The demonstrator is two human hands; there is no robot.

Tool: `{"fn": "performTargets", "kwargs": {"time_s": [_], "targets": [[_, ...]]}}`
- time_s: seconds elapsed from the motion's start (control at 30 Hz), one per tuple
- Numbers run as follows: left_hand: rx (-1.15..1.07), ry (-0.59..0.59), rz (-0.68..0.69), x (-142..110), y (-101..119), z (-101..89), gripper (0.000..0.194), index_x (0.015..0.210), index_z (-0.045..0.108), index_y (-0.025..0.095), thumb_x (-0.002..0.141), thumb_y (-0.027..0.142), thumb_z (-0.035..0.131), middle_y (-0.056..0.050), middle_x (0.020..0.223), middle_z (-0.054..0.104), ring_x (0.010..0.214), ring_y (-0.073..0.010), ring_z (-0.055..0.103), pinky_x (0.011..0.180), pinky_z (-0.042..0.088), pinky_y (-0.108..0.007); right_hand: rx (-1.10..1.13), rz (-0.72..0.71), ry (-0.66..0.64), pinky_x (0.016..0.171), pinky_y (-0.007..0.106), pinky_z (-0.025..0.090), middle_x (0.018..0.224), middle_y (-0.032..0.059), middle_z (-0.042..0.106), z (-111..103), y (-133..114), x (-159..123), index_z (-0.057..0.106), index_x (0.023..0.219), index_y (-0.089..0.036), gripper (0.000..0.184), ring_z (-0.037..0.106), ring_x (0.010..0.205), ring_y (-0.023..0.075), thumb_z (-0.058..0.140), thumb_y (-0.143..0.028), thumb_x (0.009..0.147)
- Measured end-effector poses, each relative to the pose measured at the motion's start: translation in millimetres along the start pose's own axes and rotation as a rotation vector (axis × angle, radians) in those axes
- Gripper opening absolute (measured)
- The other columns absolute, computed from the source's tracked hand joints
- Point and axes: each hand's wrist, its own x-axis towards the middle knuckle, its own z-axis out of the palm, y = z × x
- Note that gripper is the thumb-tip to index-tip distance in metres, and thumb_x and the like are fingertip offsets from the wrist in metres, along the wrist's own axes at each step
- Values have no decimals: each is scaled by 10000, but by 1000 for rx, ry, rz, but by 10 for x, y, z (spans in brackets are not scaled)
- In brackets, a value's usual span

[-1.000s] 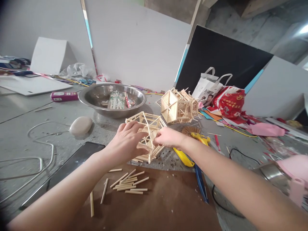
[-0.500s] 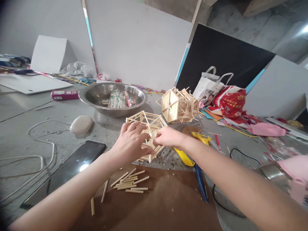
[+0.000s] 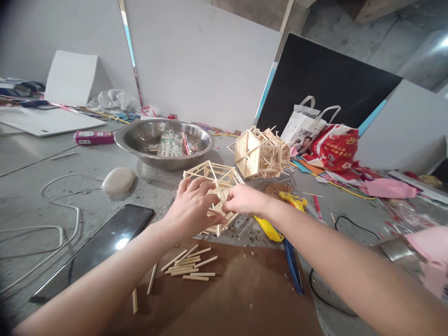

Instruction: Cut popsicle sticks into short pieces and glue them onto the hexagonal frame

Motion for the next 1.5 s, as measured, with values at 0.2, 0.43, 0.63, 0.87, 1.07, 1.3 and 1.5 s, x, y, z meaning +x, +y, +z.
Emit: {"fn": "performTargets", "kwargs": {"time_s": [0.2, 0.43, 0.63, 0.87, 1.07, 1.3, 1.5], "targets": [[0, -3, -1, -2, 6, -10, 338, 699, 603, 201, 589, 518, 565, -59, 959, 547, 988, -246, 363, 856, 202, -422, -2, -1, -1, 419, 219, 163, 435, -64, 272, 7, 4, 8, 434, 485, -157, 136, 224, 431, 56, 466, -271, 553], [5, 5, 0, -2, 11, -6, 316, 702, 607, 196, 598, 492, 570, -62, 965, 546, 986, -249, 365, 863, 196, -432, 17, -11, 7, 421, 218, 166, 443, -64, 275, 8, 22, 2, 440, 494, -158, 139, 228, 435, 56, 470, -280, 554], [-3, -2, -5, -2, 12, -9, 301, 701, 611, 204, 605, 486, 566, -59, 954, 549, 984, -247, 364, 864, 193, -434, 26, -6, 4, 429, 217, 178, 447, -62, 285, 11, 20, -2, 434, 489, -158, 148, 240, 444, 58, 473, -287, 551], [-20, -18, -12, 5, 2, -6, 322, 734, 632, 225, 591, 507, 568, -54, 960, 549, 994, -253, 359, 869, 180, -448, 9, 20, 10, 429, 216, 192, 452, -55, 321, 12, 13, -1, 453, 497, -152, 147, 258, 441, 58, 471, -285, 554], [-54, -40, -29, 16, 6, -32, 341, 745, 638, 232, 580, 522, 571, -51, 963, 554, 997, -253, 360, 867, 187, -445, 22, 1, 2, 424, 217, 188, 449, -54, 315, 13, 24, 3, 459, 502, -149, 152, 252, 440, 59, 474, -289, 557], [-40, -42, -25, 8, 5, -27, 351, 762, 637, 235, 587, 529, 561, -52, 972, 555, 1003, -255, 357, 865, 186, -450, -8, -16, -10, 431, 214, 189, 467, -59, 284, 1, 7, 4, 426, 514, -159, 145, 242, 454, 60, 468, -288, 566], [-33, -44, -29, 11, 2, -26, 343, 750, 637, 240, 584, 532, 562, -44, 972, 556, 1003, -251, 363, 868, 179, -459, -30, -25, -14, 430, 208, 193, 472, -61, 289, 5, 24, 11, 426, 525, -161, 161, 249, 453, 58, 475, -302, 584]]}}
